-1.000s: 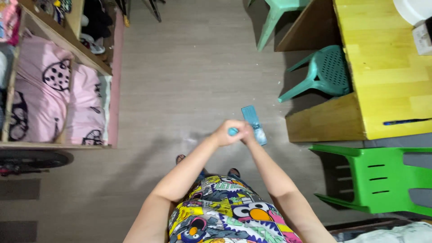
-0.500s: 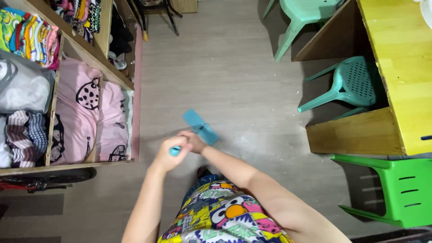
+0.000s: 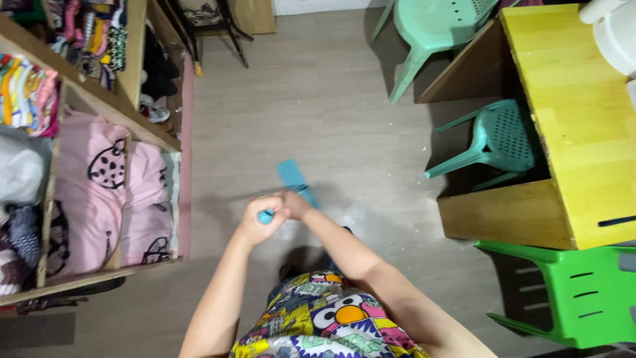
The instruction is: The recorder is mopping the floor in several rooms of a home.
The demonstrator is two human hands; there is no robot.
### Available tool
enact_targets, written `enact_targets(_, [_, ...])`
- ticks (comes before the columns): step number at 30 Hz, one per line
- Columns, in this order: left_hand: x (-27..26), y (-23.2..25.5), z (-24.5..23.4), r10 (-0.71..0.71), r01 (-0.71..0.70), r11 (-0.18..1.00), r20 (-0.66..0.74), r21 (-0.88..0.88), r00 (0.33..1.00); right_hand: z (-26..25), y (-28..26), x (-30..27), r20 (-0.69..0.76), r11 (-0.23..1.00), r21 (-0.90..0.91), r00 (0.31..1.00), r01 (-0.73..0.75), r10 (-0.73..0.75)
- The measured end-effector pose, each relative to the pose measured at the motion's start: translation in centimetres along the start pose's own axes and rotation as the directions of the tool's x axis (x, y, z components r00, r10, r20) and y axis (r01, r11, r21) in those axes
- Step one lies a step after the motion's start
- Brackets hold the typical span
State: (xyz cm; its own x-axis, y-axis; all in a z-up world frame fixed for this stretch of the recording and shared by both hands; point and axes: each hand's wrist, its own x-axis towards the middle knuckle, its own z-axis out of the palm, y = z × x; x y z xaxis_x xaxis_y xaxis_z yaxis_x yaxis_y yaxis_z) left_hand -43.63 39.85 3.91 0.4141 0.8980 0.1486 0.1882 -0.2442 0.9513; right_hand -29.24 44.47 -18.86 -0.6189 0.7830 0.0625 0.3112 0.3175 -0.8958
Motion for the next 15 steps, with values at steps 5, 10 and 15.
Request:
enact_targets(5, [7.8, -3.4, 11.0, 0.149, -0.138, 0.979, 0.065, -0.150, 0.987, -10.7, 10.1, -8.8, -0.280, 0.887, 0.014, 0.850, -0.461, 0.446])
enact_targets(10, [12.6, -3.3, 22.6, 0.209, -0.172, 0.966, 0.189, -0.192, 0.960, -17.8, 19.1, -18.4, -0.444, 0.906, 0.076, 0.799, -0.417, 0.405])
enact_targets(15, [17.6, 0.8, 24.7, 0.556, -0.554, 0.819, -0.036, -0.149, 0.831, -20.3, 21.7, -19.6, -0.610, 0.925, -0.201, 0.780, -0.321, 0.138])
